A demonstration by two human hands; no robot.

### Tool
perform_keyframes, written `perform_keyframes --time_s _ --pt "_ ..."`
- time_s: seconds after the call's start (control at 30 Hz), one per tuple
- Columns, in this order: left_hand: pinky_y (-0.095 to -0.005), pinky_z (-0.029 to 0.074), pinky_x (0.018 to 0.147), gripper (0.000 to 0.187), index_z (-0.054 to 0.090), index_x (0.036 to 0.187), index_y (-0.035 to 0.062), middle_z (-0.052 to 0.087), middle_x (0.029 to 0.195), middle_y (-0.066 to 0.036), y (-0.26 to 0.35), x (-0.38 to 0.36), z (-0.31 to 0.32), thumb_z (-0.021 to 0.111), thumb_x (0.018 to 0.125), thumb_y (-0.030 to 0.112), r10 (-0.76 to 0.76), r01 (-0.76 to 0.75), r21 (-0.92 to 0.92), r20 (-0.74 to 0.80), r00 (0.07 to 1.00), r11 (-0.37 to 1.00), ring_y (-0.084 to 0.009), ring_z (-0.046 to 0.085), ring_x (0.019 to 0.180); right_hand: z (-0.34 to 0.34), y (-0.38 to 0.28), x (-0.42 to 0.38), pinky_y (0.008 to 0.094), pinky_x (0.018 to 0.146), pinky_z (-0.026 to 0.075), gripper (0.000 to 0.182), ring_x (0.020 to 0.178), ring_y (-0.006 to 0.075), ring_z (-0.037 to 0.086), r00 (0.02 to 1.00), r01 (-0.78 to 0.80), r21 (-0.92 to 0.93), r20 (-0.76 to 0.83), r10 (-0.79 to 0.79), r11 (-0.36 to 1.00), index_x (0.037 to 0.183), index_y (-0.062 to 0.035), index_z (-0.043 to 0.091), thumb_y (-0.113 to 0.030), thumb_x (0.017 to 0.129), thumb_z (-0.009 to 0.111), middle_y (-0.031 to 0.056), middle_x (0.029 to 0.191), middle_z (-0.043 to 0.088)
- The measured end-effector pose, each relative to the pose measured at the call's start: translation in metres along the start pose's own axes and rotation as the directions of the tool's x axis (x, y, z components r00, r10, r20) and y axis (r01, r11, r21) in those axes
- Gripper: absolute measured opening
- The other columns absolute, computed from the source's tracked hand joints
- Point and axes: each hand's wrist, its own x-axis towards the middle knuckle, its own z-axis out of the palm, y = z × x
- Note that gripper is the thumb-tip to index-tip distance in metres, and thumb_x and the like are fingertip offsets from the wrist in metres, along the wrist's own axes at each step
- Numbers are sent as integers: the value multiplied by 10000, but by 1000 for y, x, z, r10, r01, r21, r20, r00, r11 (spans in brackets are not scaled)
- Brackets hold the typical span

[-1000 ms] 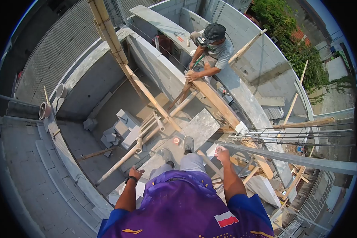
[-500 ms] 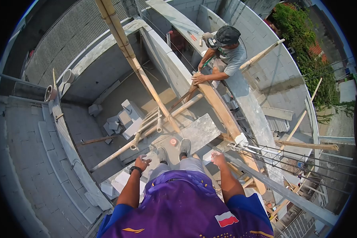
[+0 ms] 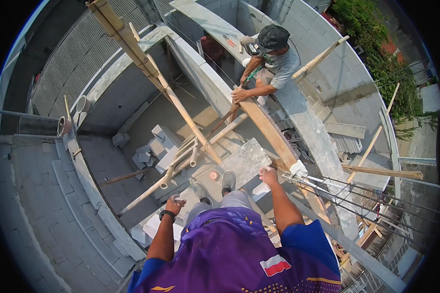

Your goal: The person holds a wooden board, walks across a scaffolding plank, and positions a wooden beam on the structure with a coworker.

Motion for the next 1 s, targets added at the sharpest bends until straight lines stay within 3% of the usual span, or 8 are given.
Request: perform_keyframes --time_s 0.27,0.37,0.7,0.8,1.0 --pt "-321 551 758 696 481 1326 -102 718 1003 -202 10 -9 2 783 783 210 -29 29 -18 -11 1000 999 -215 703 834 20 3 -4 268 448 430 207 566 134 631 997 -25 -31 75 28 999 1084 -55 699 -182 935 634 46 809 686" --pt "-319 549 760 695 477 1330 -102 719 996 -198 17 -12 5 779 787 209 -25 25 -25 -15 1000 999 -210 700 837 20 18 -4 318 555 516 227 602 154 637 997 -39 -84 64 44 996 979 9 711 -200 908 659 72 741 678" --pt "-318 552 757 708 464 1344 -101 724 986 -206 11 -19 17 760 791 229 -15 15 -38 -10 1000 999 -220 705 829 10 11 -9 306 545 505 185 578 152 636 995 -46 -99 88 55 994 979 -11 723 -155 890 648 76 741 682" --pt "-322 555 763 701 466 1341 -101 726 993 -205 1 -18 21 754 793 228 -7 6 -47 -10 1000 999 -223 709 836 11 7 0 272 476 463 153 607 137 653 990 -57 -161 117 76 985 1004 -59 718 -160 939 623 62 804 701" --pt "-326 559 778 674 465 1346 -92 726 1003 -203 -15 -26 35 750 808 196 -19 18 -79 -22 1000 997 -228 715 874 16 10 27 290 577 558 151 696 167 684 983 75 -309 185 -17 948 988 -28 719 -111 907 622 94 838 713"
